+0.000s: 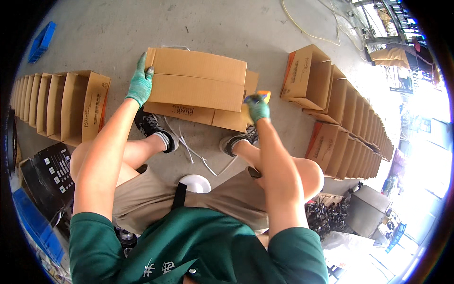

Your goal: The person sits on the floor and repeatedly assembles and seals cardboard boxes. They fold the flaps of each box and use a handheld tape dispenser to apply packing tape along the seams. The sealed boxes are then placed into a stack to the right.

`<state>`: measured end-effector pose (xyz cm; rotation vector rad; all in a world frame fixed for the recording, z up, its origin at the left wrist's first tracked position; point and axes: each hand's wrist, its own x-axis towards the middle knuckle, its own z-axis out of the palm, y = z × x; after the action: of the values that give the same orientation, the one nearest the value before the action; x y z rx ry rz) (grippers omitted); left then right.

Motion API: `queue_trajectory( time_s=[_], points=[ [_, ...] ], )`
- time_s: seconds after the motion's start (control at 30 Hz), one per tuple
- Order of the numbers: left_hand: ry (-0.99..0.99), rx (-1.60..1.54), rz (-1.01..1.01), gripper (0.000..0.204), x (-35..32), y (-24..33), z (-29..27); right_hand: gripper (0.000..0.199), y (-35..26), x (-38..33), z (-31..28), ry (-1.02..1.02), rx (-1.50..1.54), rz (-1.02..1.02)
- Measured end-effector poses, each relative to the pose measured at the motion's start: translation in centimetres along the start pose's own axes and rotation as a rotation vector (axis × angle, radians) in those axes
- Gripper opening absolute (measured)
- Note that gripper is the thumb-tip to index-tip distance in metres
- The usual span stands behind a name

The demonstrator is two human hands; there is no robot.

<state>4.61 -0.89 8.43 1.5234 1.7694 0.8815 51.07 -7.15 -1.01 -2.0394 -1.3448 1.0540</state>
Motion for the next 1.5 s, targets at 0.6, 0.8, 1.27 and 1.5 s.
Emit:
queue_trajectory(
  time_s=[0.6, 0.8, 1.27, 1.5],
  points=[
    [0.008, 0.076, -0.085, 0.060, -0.9, 0.0, -0.6, 0.052, -27.4, -1.1, -3.4, -0.632, 0.105, -0.360],
    [0.176, 0.405, 0.066, 0.050, -0.9, 3.2, -1.4, 0.067, -26.0, 0.4, -5.5, -0.783, -0.067, -0.256],
    [-0.274, -0.917, -0.685, 0.057, -7.0, 13.3, 4.2, 0.063, -26.2, -0.1, -5.5, -0.773, -0.081, -0.265],
    [-0.170, -1.152, -0.630, 0.041, -7.0, 13.1, 6.0, 0.060, -26.2, -0.1, -5.8, -0.765, -0.058, -0.251]
  ],
)
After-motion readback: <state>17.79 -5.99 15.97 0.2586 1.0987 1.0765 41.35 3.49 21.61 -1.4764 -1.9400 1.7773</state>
